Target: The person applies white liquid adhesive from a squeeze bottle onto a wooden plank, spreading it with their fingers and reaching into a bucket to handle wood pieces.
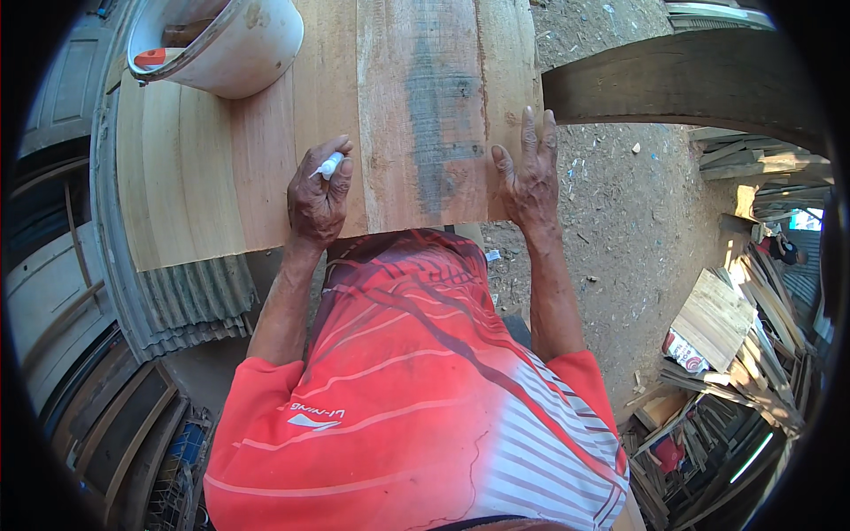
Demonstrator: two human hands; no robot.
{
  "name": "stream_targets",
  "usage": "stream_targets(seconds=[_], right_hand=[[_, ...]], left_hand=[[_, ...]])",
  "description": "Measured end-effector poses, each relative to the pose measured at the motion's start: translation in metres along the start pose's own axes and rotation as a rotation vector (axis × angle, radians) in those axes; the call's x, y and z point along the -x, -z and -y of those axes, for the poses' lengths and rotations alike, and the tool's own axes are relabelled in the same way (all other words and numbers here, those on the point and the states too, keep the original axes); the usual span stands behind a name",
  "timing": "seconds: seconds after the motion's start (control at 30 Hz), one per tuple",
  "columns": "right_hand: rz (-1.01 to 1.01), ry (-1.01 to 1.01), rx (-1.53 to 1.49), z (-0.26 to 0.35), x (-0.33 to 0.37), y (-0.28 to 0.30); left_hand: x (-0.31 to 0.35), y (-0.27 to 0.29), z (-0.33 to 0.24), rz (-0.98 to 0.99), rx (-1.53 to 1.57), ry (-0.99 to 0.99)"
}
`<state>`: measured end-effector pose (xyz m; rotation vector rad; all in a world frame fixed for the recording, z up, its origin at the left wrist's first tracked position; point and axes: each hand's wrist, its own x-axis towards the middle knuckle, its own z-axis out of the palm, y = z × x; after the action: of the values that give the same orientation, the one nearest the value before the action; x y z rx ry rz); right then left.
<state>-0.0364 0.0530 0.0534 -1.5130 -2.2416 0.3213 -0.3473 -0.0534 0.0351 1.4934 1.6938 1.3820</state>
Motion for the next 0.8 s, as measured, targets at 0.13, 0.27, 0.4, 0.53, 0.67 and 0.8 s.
stream_targets(seconds=[0.13,0.27,0.4,0.53,0.67,0.8], right_hand=[[0.080,-0.001,0.116,-0.007,0.002,-0.004],[0.107,0.010,0.170,-0.005,-0.004,-0.003],[0.138,0.006,0.165,-0.005,-0.003,-0.002],[0.155,0.011,0.116,-0.006,-0.002,0.003],[0.116,0.024,-0.110,-0.016,-0.024,0.025],[0.111,0.069,-0.131,-0.036,-0.044,0.026]], left_hand=[[-0.002,-0.001,-0.001,-0.002,0.001,0.005],[0.000,-0.001,0.003,-0.009,0.011,0.008],[0.001,0.000,0.001,-0.003,-0.007,0.001],[0.000,0.000,-0.001,-0.002,-0.003,0.001],[-0.002,-0.001,0.003,-0.002,0.001,0.001],[0.000,-0.002,0.007,-0.005,0.034,0.019]])
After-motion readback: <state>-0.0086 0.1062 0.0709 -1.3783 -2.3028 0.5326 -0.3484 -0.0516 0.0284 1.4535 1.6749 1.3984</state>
